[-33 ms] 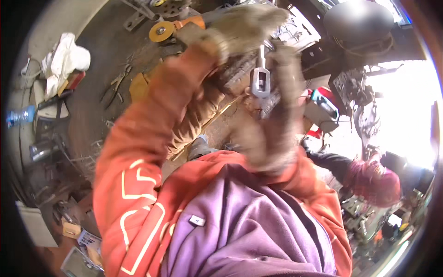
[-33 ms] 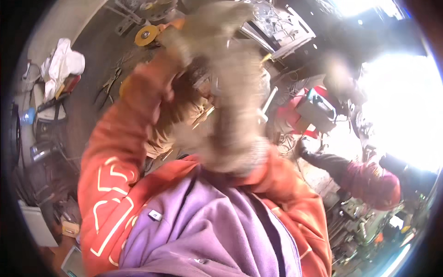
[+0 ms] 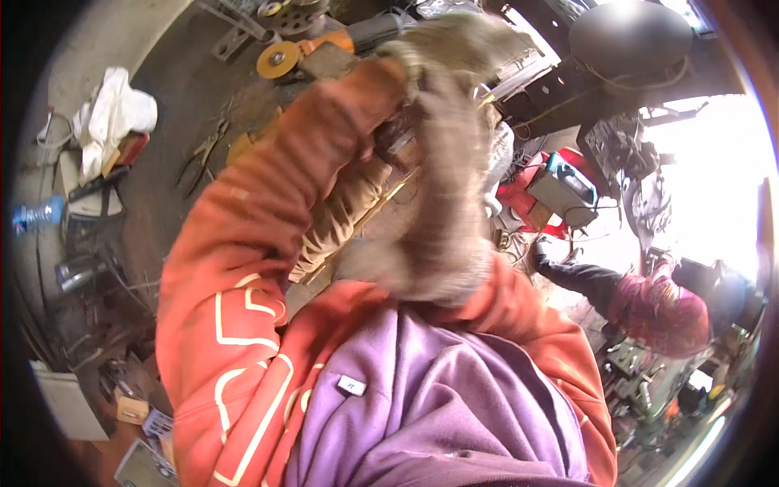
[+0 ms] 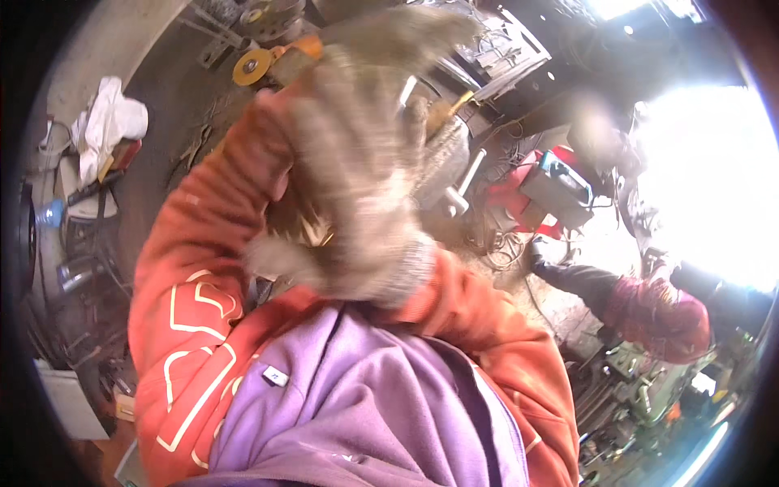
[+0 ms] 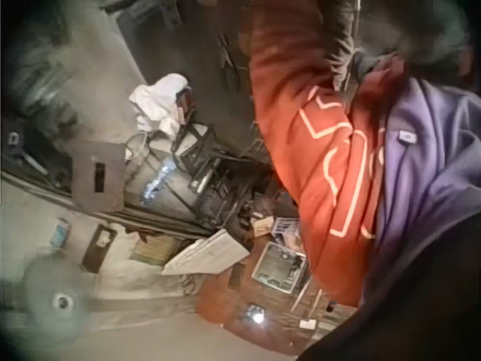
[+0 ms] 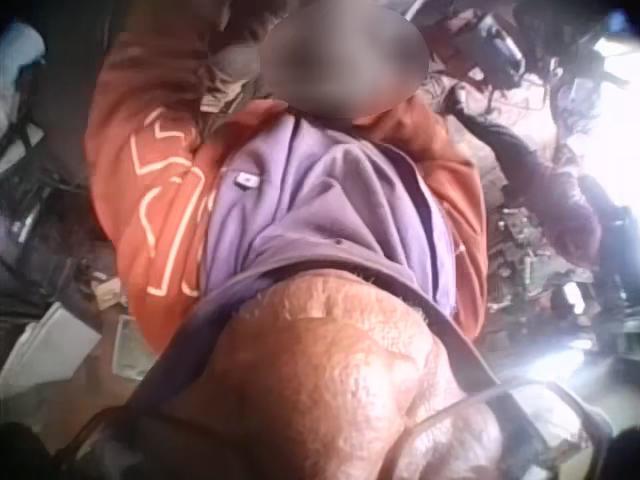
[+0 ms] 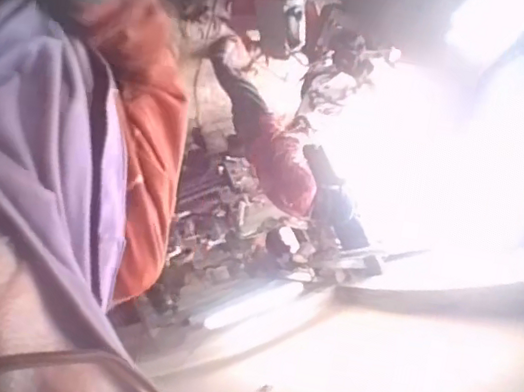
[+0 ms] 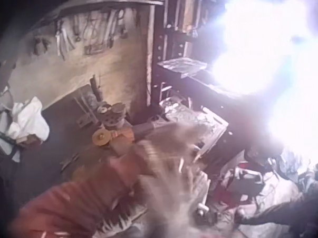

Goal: The person uses a hand-operated pipe threader to cut threads onto the ends of thin metal pipes, rotating the tool around the pipe while it is held in a vise.

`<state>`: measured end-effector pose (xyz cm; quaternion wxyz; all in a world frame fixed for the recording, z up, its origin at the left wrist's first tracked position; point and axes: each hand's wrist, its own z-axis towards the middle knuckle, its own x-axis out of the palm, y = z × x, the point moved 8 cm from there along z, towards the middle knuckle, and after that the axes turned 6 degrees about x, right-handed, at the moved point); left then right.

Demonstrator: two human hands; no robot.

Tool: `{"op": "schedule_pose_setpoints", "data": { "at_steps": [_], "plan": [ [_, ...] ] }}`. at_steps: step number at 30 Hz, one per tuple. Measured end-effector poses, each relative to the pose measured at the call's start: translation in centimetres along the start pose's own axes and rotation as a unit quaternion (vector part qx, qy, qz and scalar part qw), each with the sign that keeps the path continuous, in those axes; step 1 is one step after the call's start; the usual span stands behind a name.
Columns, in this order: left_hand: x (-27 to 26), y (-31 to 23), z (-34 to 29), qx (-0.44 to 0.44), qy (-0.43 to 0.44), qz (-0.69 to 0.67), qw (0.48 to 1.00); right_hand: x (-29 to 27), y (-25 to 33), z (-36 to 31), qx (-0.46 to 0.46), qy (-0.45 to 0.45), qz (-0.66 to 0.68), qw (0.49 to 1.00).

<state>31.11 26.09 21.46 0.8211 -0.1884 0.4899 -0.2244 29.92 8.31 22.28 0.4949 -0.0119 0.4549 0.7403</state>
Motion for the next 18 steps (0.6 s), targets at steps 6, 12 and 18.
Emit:
{"op": "schedule_pose_setpoints", "data": {
  "at_steps": [6, 12, 18],
  "plan": [
    [7.5, -3.4, 5.6, 0.049, 0.262, 0.126, 0.956, -1.4, -5.1, -5.6, 0.2, -0.052, 0.092, 0.974],
    [11.7, -9.5, 4.5, 0.254, 0.368, 0.261, 0.856, -0.5, -7.9, -6.8, 0.282, -0.082, 0.238, 0.926],
    [9.3, -18.8, -4.0, 0.126, 0.2, 0.224, 0.946, 2.1, -8.8, -8.0, 0.347, -0.102, 0.48, 0.799]
  ]
}}
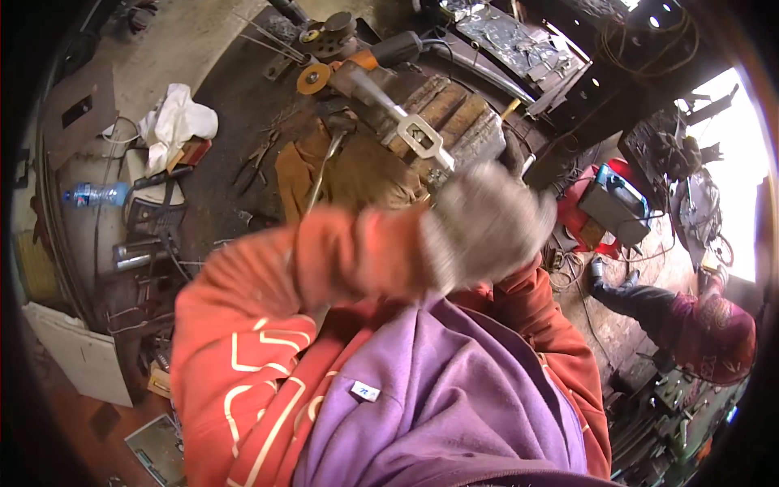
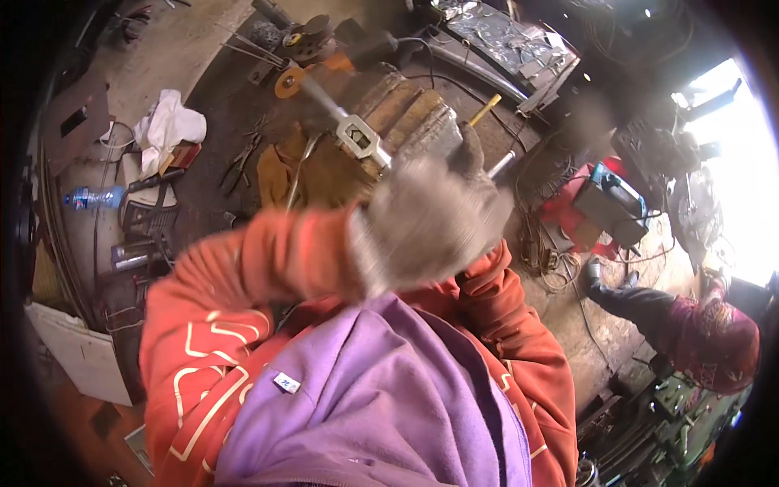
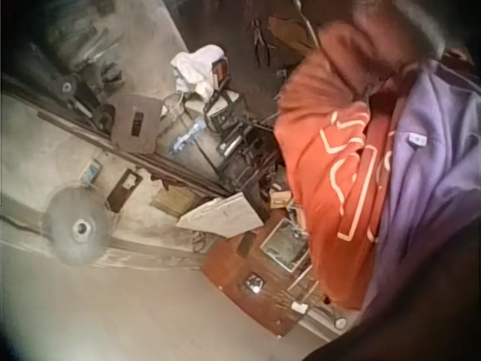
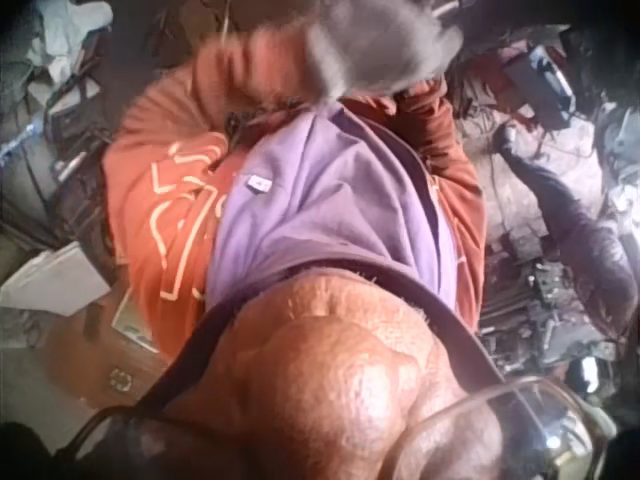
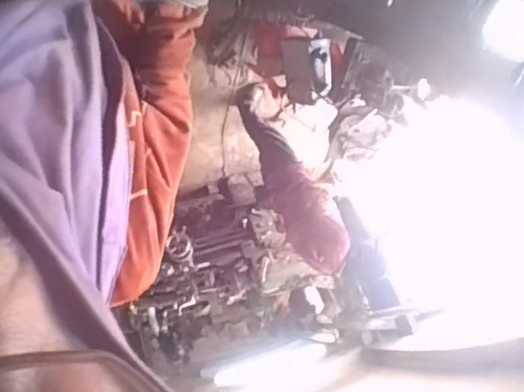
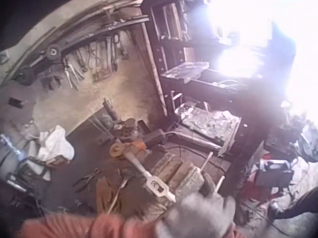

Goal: The person uses a hand-operated pipe threader to cut threads onto the ends of thin metal pipes, rotating the tool around the pipe while it is held in a vise.

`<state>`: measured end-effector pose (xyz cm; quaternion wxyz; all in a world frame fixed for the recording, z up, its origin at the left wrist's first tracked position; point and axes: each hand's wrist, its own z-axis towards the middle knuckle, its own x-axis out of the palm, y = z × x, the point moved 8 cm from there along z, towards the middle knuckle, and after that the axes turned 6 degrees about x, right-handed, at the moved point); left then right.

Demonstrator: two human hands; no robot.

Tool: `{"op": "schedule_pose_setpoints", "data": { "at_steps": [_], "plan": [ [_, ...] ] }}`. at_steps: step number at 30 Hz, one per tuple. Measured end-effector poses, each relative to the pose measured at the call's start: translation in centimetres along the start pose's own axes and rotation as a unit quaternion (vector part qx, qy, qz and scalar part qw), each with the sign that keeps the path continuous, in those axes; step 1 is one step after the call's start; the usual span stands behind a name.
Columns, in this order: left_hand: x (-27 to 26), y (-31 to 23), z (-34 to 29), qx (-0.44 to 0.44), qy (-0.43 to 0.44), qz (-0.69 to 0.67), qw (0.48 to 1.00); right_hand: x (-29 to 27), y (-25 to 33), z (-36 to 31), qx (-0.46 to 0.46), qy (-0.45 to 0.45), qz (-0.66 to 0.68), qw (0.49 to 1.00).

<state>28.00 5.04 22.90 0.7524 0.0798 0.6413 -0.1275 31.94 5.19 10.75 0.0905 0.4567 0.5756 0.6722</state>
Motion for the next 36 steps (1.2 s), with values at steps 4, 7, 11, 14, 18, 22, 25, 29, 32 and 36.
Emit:
{"op": "schedule_pose_setpoints", "data": {
  "at_steps": [4, 7, 11, 14, 18, 22, 25, 29, 32, 36],
  "plan": [
    [-1.4, -1.2, -9.8, -0.006, -0.122, -0.025, 0.992, 0.1, -2.5, 1.6, 0.104, 0.024, 0.156, 0.982],
    [-2.5, 0.7, -9.0, -0.11, -0.271, -0.034, 0.956, 0.1, -3.8, 2.3, 0.173, 0.026, 0.229, 0.958],
    [-3.6, 4.7, -10.6, -0.2, -0.383, -0.012, 0.902, -0.8, -4.6, 3.0, 0.218, 0.008, 0.26, 0.941],
    [-3.8, 6.2, -13.5, -0.213, -0.478, -0.08, 0.849, -1.6, -0.7, 1.2, -0.2, 0.025, -0.376, 0.904],
    [-1.5, 14.5, -16.2, -0.289, -0.484, -0.23, 0.793, -1.8, -1.2, 1.8, -0.159, 0.023, -0.352, 0.922],
    [3.3, 24.6, -5.0, -0.288, -0.298, -0.519, 0.747, -3.4, -2.2, 1.2, -0.213, -0.008, -0.442, 0.872],
    [2.1, 19.4, 5.0, -0.086, -0.083, -0.258, 0.959, -3.9, -3.2, 2.1, -0.194, 0.023, -0.415, 0.889],
    [7.7, 11.2, 10.4, 0.166, 0.102, -0.007, 0.981, -3.8, -2.8, 2.3, -0.001, -0.054, -0.581, 0.812],
    [1.9, 4.0, 6.6, -0.05, 0.109, -0.11, 0.987, -5.6, -4.9, 3.5, -0.117, 0.016, -0.622, 0.774],
    [0.8, -1.6, -4.2, -0.043, -0.009, -0.037, 0.998, -2.5, -2.6, 1.9, -0.219, 0.013, -0.494, 0.841]
  ]
}}
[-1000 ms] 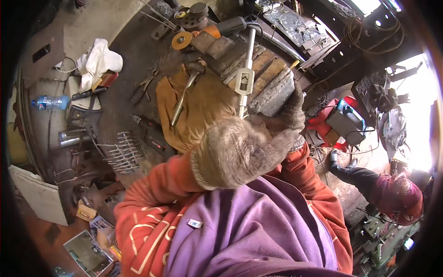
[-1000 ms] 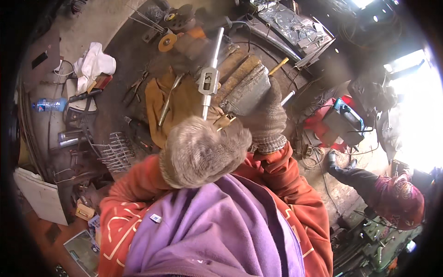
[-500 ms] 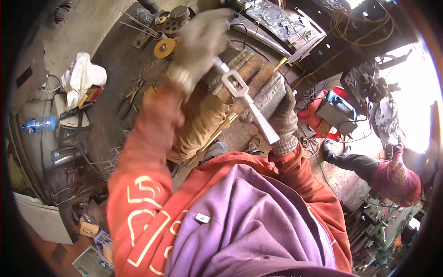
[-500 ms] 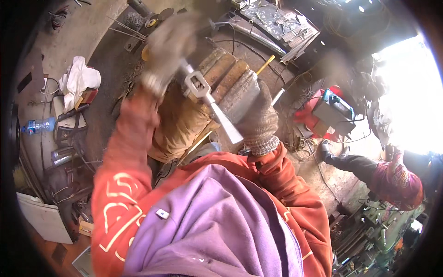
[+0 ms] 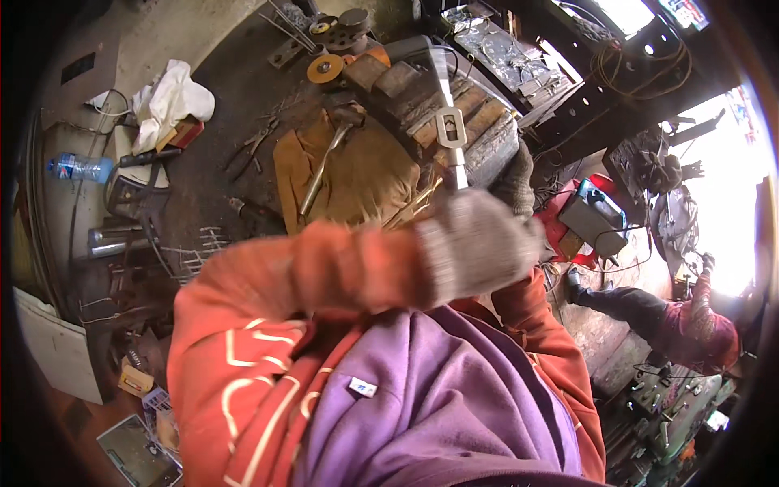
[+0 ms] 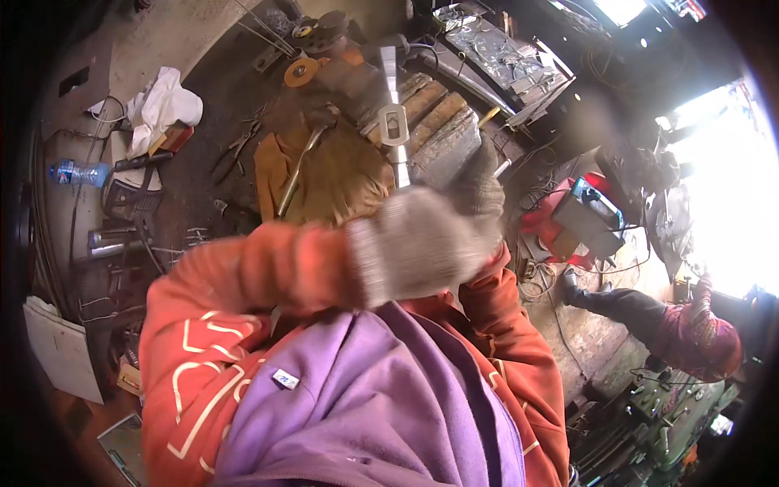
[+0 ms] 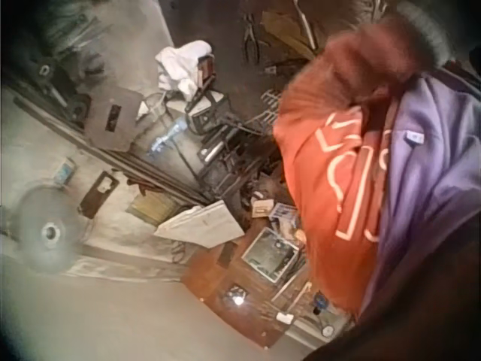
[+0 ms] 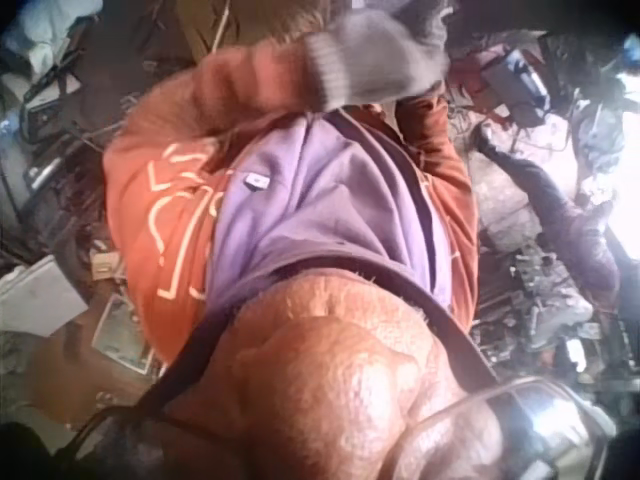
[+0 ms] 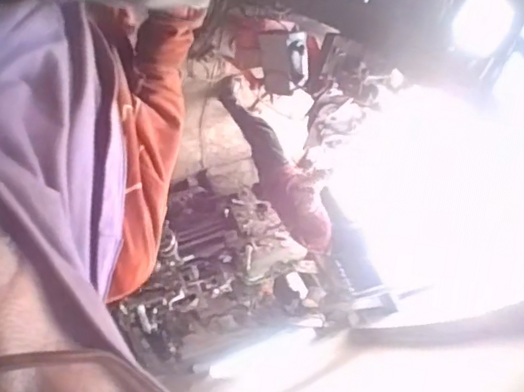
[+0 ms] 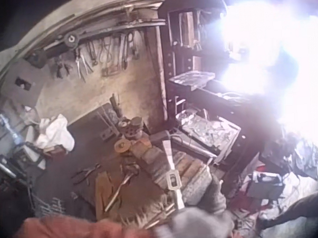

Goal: The person uses a hand-operated pipe threader to cut threads onto the ends of thin metal pipes, rotating the tool around the pipe while it is held in a vise.

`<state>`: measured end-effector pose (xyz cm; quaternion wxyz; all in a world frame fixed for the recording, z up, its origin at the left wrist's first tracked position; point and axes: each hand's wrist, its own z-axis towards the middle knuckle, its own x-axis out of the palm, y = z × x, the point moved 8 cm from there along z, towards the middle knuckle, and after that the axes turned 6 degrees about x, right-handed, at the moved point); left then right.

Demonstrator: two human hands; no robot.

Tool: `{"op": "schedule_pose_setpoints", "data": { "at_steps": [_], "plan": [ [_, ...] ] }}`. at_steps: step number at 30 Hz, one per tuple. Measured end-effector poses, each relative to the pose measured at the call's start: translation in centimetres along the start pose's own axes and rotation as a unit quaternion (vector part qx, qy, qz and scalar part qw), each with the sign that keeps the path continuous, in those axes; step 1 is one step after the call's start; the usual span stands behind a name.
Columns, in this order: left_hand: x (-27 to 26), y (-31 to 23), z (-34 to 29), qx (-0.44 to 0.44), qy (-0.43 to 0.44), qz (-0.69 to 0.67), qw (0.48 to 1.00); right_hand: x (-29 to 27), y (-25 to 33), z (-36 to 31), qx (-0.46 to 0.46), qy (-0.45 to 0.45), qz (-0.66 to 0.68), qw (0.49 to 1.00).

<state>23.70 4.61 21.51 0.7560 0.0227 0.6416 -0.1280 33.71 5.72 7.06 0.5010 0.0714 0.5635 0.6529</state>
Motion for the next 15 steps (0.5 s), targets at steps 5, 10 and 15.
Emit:
{"op": "schedule_pose_setpoints", "data": {
  "at_steps": [5, 10, 15],
  "plan": [
    [-4.7, 2.0, -7.9, 0.059, -0.236, 0.094, 0.966, -1.2, -0.7, 0.2, 0.039, -0.035, -0.036, 0.998],
    [-5.8, 6.9, -7.7, -0.05, -0.412, 0.008, 0.91, -1.4, 0.3, 0.0, 0.027, -0.045, -0.054, 0.997],
    [-3.0, 15.0, -9.8, -0.251, -0.493, -0.245, 0.796, -1.3, 0.3, -0.3, 0.021, -0.025, 0.089, 0.996]
  ]
}}
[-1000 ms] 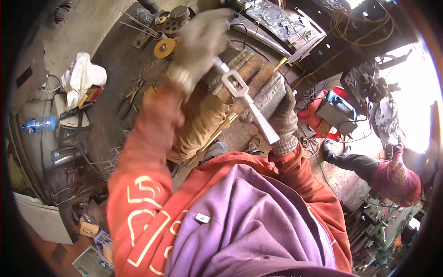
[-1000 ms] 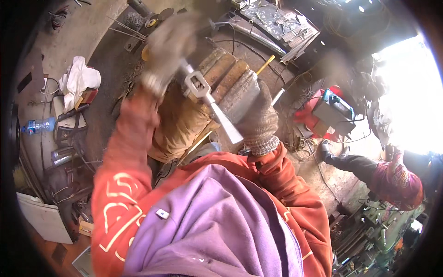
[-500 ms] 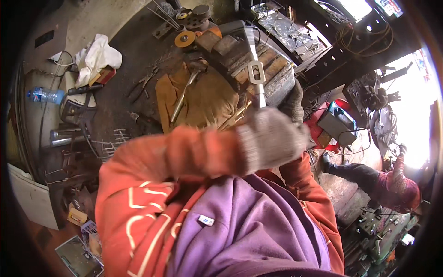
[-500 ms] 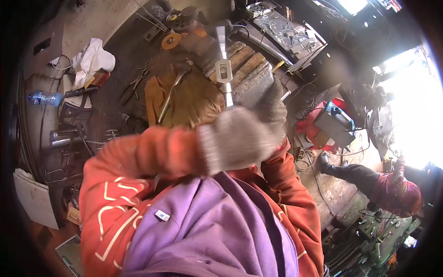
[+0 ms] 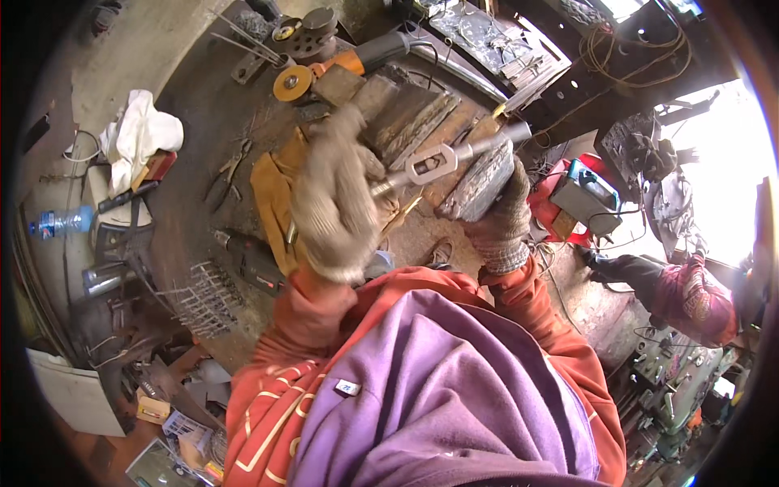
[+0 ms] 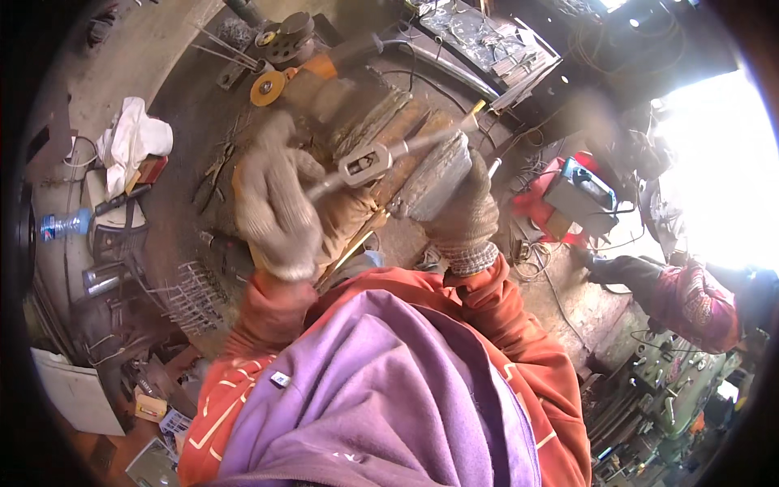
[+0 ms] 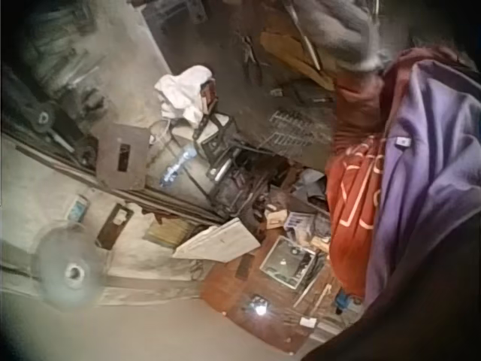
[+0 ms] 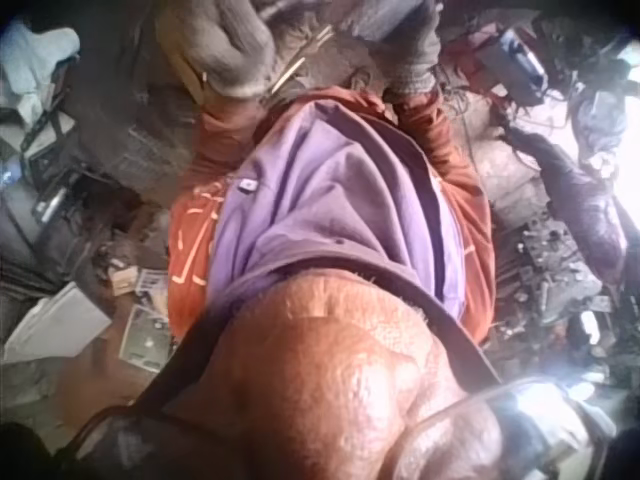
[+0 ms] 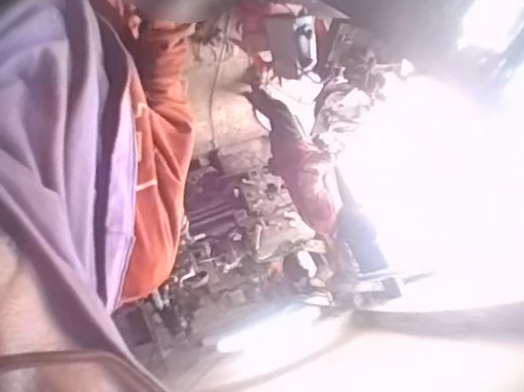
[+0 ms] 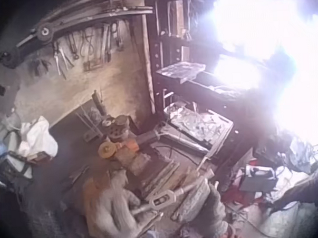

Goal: The person uses a hand-operated pipe threader to cut threads onto the ends of thin metal pipes, rotating the tool around the pipe while it is held in a vise.

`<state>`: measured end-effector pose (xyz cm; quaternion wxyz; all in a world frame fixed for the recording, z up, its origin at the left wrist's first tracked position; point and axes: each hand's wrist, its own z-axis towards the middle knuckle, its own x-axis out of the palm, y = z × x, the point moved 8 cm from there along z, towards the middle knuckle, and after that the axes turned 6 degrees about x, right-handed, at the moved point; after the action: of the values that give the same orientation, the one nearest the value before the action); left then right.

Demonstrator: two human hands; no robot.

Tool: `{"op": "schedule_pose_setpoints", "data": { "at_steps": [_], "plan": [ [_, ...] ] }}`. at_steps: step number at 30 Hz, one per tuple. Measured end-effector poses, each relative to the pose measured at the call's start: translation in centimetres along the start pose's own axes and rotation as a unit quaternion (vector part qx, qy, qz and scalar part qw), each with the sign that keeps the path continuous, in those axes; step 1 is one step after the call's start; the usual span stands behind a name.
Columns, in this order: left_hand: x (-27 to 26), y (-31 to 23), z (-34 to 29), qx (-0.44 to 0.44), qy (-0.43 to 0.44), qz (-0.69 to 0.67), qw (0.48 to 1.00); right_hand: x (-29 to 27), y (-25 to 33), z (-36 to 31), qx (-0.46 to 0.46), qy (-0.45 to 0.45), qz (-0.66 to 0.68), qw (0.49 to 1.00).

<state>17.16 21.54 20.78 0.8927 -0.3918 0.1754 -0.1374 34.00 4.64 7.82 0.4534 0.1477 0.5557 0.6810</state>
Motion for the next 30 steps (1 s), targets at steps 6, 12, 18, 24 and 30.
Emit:
{"op": "schedule_pose_setpoints", "data": {
  "at_steps": [6, 12, 18, 24, 30],
  "plan": [
    [14.9, 5.1, 10.2, 0.018, 0.381, 0.003, 0.925, 0.5, 0.2, -0.3, 0.033, 0.011, -0.107, 0.994],
    [24.8, -4.7, -0.5, 0.259, 0.67, 0.146, 0.68, 1.9, -1.7, 0.1, 0.163, 0.166, -0.253, 0.939],
    [9.5, -10.2, -7.1, 0.287, 0.502, 0.219, 0.786, 0.5, -0.2, -0.2, 0.035, -0.041, -0.086, 0.995],
    [2.2, -8.1, -3.5, 0.31, 0.272, 0.119, 0.903, 0.0, -2.8, -0.3, -0.044, -0.067, -0.109, 0.991],
    [2.0, 1.2, 4.5, 0.184, 0.121, 0.181, 0.959, -0.8, -2.2, -0.6, 0.003, -0.032, -0.097, 0.995]
  ]
}}
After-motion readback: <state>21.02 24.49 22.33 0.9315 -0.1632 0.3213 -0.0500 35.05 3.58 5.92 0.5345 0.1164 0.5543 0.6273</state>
